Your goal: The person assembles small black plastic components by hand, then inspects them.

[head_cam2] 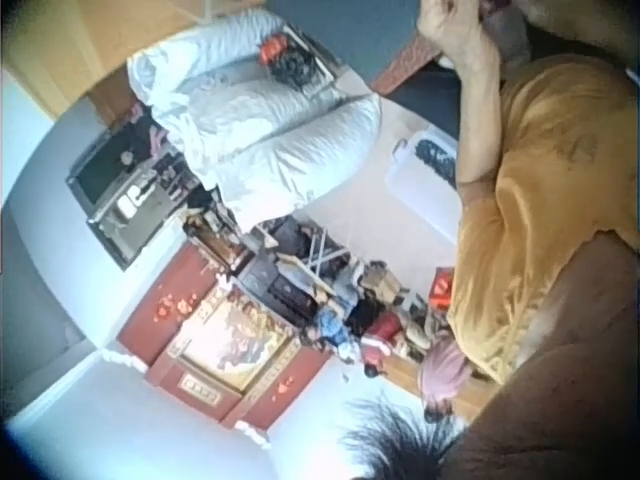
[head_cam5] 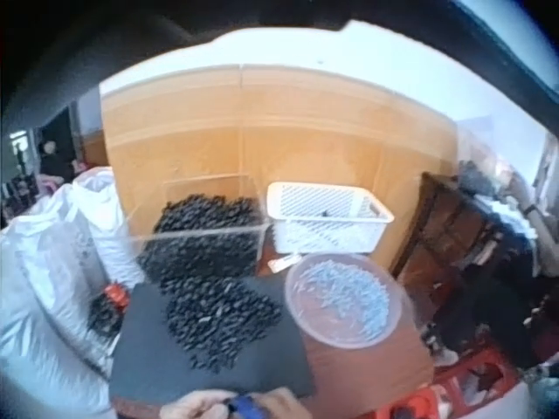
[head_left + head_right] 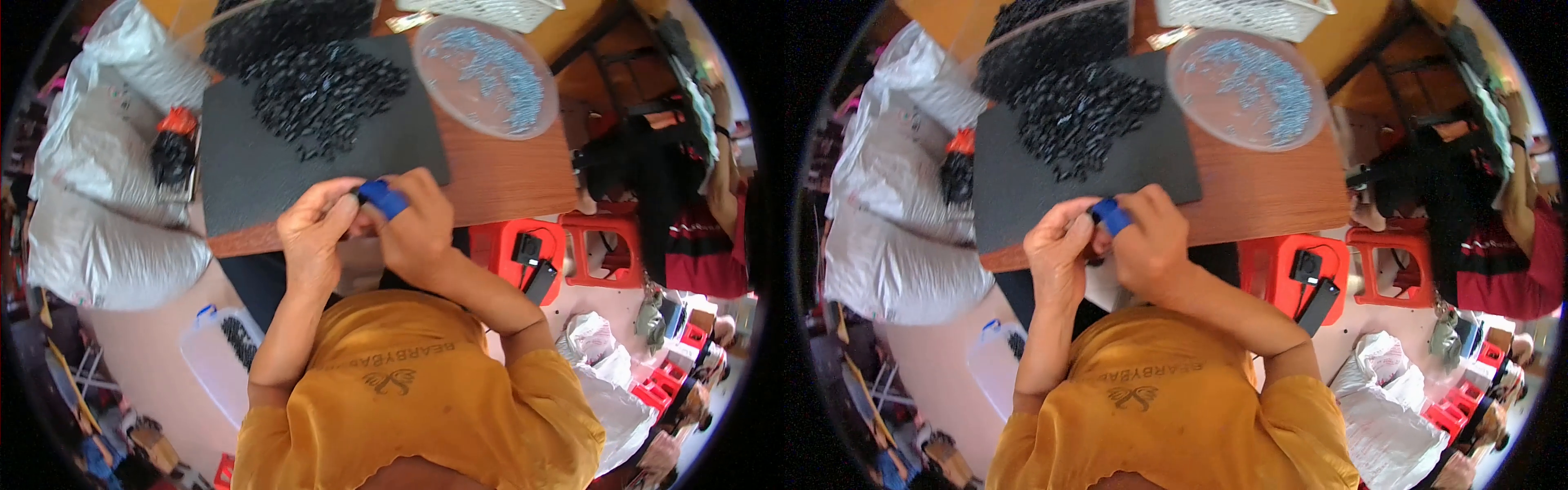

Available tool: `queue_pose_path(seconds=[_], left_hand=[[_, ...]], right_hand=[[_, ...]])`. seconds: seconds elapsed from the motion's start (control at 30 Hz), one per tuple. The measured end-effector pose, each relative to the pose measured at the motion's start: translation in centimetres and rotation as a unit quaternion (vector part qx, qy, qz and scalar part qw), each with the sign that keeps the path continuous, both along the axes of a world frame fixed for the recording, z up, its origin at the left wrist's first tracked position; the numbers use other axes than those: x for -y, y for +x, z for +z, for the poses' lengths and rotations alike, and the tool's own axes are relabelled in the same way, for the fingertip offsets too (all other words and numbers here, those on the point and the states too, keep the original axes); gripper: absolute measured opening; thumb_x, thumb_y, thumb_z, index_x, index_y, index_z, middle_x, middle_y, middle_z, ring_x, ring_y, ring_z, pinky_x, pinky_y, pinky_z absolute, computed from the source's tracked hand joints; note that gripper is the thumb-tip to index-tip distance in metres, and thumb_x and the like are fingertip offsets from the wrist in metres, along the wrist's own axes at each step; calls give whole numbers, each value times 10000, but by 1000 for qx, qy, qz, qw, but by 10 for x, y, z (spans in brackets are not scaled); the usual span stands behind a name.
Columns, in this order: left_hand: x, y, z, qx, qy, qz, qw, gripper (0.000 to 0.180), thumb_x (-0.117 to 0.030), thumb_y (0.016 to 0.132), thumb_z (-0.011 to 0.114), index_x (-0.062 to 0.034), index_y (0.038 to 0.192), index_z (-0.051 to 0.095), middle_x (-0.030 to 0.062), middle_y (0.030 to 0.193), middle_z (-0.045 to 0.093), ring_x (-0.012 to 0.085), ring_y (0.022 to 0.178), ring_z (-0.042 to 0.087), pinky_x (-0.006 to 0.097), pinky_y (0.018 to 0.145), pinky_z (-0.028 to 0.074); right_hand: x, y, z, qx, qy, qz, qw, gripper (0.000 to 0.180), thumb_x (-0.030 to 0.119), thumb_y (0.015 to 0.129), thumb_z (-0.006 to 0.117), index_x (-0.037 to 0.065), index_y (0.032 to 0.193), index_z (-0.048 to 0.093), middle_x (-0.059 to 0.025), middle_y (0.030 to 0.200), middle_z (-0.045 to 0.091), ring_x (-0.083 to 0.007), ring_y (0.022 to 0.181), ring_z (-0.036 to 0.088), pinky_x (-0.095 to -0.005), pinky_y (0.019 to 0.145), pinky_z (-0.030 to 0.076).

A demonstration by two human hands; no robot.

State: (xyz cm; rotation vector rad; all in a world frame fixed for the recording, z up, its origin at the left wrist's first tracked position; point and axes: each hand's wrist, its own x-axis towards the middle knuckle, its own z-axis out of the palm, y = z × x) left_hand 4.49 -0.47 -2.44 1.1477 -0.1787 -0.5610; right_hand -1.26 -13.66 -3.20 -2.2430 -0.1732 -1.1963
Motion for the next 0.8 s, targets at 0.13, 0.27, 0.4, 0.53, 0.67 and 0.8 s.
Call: queue_pose_path(seconds=[0.13,0.27,0.4,0.53,0.67,0.8], left_hand=[[5,8,-1,-26,-10,-43,999,149,-80,891,665,14,1006,655,78,856,688,96,674,629,197,600,491],[13,12,-7,7,-9,-44,999,158,-81,890,666,23,1006,641,94,849,685,107,672,620,208,591,489],[20,16,-14,14,-5,-41,999,166,-89,887,671,27,997,630,114,846,685,127,662,615,227,574,491],[22,18,-17,11,-1,-38,999,176,-93,887,672,32,1003,630,119,849,683,133,653,616,233,561,500],[21,19,-18,37,18,-47,998,189,-96,890,667,42,1014,627,131,853,676,136,648,614,238,537,503],[21,17,-21,48,21,-42,998,189,-92,894,668,44,1020,632,113,842,667,127,670,622,231,555,519]], right_hand=[[5,0,0,14,-46,-25,999,219,50,586,675,1,778,581,-142,869,580,-321,689,537,-400,559,449],[31,-3,11,-43,-39,-1,998,189,30,649,695,4,800,584,-142,839,584,-326,700,548,-418,569,449],[108,1,26,-138,-84,-115,980,140,16,761,697,2,883,628,-166,819,608,-356,747,583,-425,652,462],[162,22,26,-183,-55,-156,969,96,14,760,689,5,835,631,-168,799,599,-362,763,578,-427,659,452],[196,53,17,-235,-173,-151,945,97,7,748,693,-4,797,609,-174,788,590,-366,758,573,-438,656,449],[200,66,5,-247,-166,-142,944,71,-17,712,655,-22,758,602,-198,777,607,-388,807,586,-460,713,467]])
